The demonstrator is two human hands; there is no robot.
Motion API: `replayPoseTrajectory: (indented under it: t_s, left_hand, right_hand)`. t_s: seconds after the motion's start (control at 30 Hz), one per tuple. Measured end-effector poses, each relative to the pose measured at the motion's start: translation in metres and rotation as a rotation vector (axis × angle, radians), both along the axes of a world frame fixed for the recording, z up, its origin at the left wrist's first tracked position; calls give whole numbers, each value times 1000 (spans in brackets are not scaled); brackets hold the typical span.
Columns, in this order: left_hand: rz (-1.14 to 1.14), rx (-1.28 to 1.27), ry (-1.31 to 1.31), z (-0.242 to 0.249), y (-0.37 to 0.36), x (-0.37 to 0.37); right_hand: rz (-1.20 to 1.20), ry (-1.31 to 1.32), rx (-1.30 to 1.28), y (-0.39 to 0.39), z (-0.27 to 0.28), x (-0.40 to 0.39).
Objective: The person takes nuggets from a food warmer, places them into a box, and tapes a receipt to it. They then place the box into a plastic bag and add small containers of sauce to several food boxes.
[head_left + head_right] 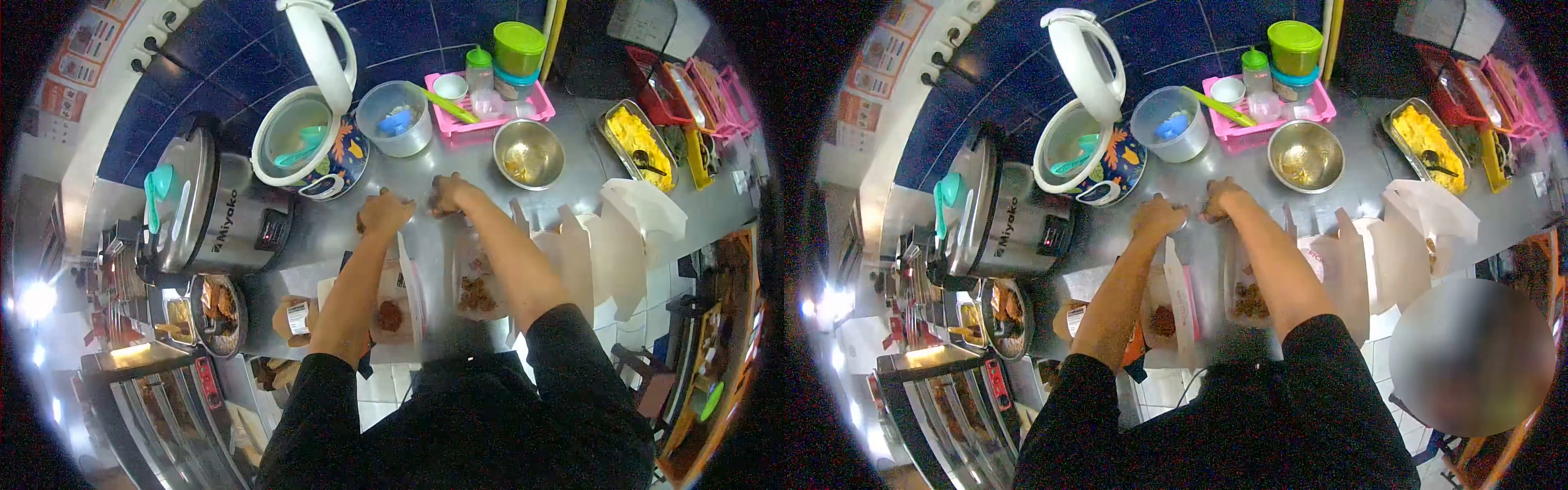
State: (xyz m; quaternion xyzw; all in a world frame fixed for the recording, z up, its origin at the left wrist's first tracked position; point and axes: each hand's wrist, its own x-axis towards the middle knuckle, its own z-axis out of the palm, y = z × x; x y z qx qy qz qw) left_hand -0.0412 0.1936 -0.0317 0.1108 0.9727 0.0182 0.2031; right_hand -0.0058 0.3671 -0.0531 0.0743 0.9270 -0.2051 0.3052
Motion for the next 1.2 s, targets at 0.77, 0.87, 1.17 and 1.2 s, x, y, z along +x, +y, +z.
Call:
replayPoseTrajectory:
  t_s: [0.77, 0.87, 1.17, 1.2]
  left_hand:
    - [-541, 183, 608, 181, 113, 54]
    - [-430, 195, 394, 278, 180, 158]
    - [-797, 916, -85, 335, 506, 451]
    - [-944, 832, -69, 331, 547, 466]
  right_hand:
    - [-137, 735, -816, 208, 269, 443]
    - [-349, 927, -762, 270, 249, 598]
    - [-1458, 704, -980, 307, 158, 872]
    - [-1503, 692, -1040, 316, 152, 886]
